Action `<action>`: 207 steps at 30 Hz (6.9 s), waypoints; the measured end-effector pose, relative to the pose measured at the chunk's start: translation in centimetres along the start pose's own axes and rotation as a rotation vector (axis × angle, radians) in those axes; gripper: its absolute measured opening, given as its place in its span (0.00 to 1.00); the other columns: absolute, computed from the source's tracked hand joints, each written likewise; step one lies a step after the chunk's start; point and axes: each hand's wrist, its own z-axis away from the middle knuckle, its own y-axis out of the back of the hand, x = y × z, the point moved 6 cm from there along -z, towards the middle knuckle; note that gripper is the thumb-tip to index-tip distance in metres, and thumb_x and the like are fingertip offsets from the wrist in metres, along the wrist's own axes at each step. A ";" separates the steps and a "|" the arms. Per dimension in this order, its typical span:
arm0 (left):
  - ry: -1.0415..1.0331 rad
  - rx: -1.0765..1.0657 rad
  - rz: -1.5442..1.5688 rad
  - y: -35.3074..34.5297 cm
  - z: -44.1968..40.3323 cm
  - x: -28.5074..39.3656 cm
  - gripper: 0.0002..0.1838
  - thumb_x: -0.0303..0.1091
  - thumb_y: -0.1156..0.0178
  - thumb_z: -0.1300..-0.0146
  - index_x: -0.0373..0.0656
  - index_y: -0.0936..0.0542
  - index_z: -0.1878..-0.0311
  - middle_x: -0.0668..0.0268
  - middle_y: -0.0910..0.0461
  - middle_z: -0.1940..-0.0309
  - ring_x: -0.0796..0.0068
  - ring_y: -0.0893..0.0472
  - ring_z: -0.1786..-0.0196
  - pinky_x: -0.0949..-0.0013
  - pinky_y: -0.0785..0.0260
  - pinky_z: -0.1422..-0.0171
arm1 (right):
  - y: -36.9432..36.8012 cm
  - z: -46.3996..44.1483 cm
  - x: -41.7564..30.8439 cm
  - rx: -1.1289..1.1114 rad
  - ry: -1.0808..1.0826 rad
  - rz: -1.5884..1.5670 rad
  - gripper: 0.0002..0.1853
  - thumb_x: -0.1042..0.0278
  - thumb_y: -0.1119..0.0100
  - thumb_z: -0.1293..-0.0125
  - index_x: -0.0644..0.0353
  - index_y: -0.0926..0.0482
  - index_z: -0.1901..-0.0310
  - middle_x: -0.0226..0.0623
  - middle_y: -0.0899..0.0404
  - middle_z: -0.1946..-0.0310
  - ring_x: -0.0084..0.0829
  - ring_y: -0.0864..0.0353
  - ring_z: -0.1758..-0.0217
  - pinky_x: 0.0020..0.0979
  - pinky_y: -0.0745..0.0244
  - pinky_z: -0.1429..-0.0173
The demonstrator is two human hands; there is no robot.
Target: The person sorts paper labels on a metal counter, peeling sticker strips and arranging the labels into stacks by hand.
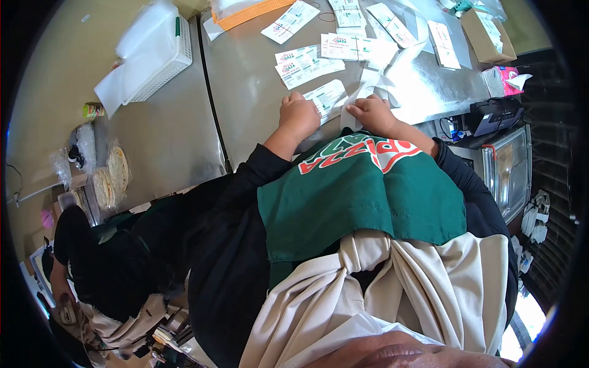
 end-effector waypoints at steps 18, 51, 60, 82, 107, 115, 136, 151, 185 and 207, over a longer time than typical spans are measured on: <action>0.053 0.016 -0.213 3.9 2.7 -1.6 0.33 0.45 0.26 0.61 0.42 0.27 0.51 0.59 0.27 0.53 0.57 0.29 0.46 0.55 0.37 0.42 | 0.2 0.3 -0.1 0.057 0.055 -0.058 0.20 0.49 0.53 0.32 0.57 0.18 0.63 0.36 0.21 0.71 0.39 0.30 0.48 0.43 0.42 0.41; 0.125 0.059 0.991 3.8 1.2 -6.0 0.09 0.33 0.38 0.39 0.35 0.21 0.66 0.66 0.20 0.75 0.81 0.24 0.72 0.75 0.32 0.66 | 0.3 -0.1 -0.4 0.085 0.086 -0.082 0.17 0.53 0.49 0.34 0.57 0.18 0.65 0.40 0.19 0.69 0.44 0.28 0.53 0.40 0.31 0.47; -0.013 0.493 1.038 11.7 -3.5 -2.6 0.07 0.28 0.41 0.38 0.34 0.22 0.59 0.67 0.19 0.71 0.84 0.23 0.69 0.77 0.31 0.63 | 0.0 -0.2 -0.2 0.078 0.086 -0.064 0.17 0.52 0.49 0.34 0.56 0.18 0.65 0.39 0.19 0.68 0.44 0.28 0.53 0.40 0.31 0.46; 0.200 0.188 0.094 7.9 -13.2 -4.9 0.10 0.40 0.43 0.40 0.56 0.16 0.58 0.62 0.19 0.56 0.60 0.23 0.50 0.61 0.31 0.48 | -0.3 -0.4 0.4 0.010 0.096 -0.076 0.17 0.51 0.49 0.34 0.54 0.17 0.60 0.39 0.18 0.64 0.45 0.27 0.52 0.41 0.30 0.47; -0.699 0.555 0.304 4.9 3.4 6.3 0.11 0.33 0.32 0.52 0.48 0.19 0.64 0.66 0.27 0.68 0.63 0.28 0.60 0.61 0.36 0.50 | 0.6 0.5 1.0 0.126 -0.295 -1.386 0.16 0.56 0.49 0.31 0.63 0.27 0.69 0.35 0.28 0.78 0.23 0.33 0.80 0.25 0.38 0.74; -0.667 0.466 0.299 5.3 3.1 6.3 0.08 0.31 0.34 0.50 0.44 0.20 0.66 0.63 0.28 0.64 0.60 0.27 0.59 0.61 0.35 0.51 | 0.5 1.0 1.4 0.174 -0.373 -1.436 0.17 0.56 0.49 0.32 0.62 0.28 0.70 0.35 0.27 0.77 0.23 0.34 0.79 0.26 0.37 0.73; -0.027 -0.077 0.153 0.4 -2.3 -0.3 0.11 0.36 0.36 0.47 0.38 0.16 0.65 0.51 0.24 0.57 0.55 0.23 0.54 0.59 0.31 0.47 | -0.7 -0.8 1.2 0.003 -0.085 -0.542 0.22 0.51 0.56 0.28 0.65 0.23 0.54 0.47 0.20 0.67 0.38 0.21 0.65 0.35 0.27 0.57; 0.041 0.111 -0.018 0.2 -1.2 0.8 0.16 0.42 0.31 0.52 0.41 0.19 0.65 0.55 0.24 0.58 0.53 0.28 0.49 0.58 0.35 0.43 | -1.4 -1.3 1.9 -0.018 -0.141 -0.604 0.23 0.51 0.57 0.28 0.65 0.24 0.52 0.50 0.20 0.64 0.41 0.20 0.61 0.36 0.28 0.52; 0.283 0.119 0.171 8.7 -8.2 -6.9 0.16 0.46 0.38 0.43 0.44 0.19 0.59 0.59 0.18 0.62 0.61 0.20 0.57 0.59 0.32 0.52 | 3.8 3.0 1.4 0.240 -0.134 -1.135 0.17 0.55 0.52 0.28 0.61 0.24 0.65 0.27 0.30 0.79 0.19 0.37 0.77 0.22 0.39 0.69; -0.497 0.176 0.748 6.2 2.0 8.1 0.19 0.29 0.35 0.46 0.43 0.27 0.51 0.65 0.24 0.68 0.71 0.25 0.63 0.68 0.34 0.53 | 4.2 3.8 -0.5 0.058 -0.149 -1.203 0.15 0.55 0.41 0.36 0.58 0.21 0.71 0.27 0.26 0.74 0.18 0.34 0.70 0.22 0.41 0.65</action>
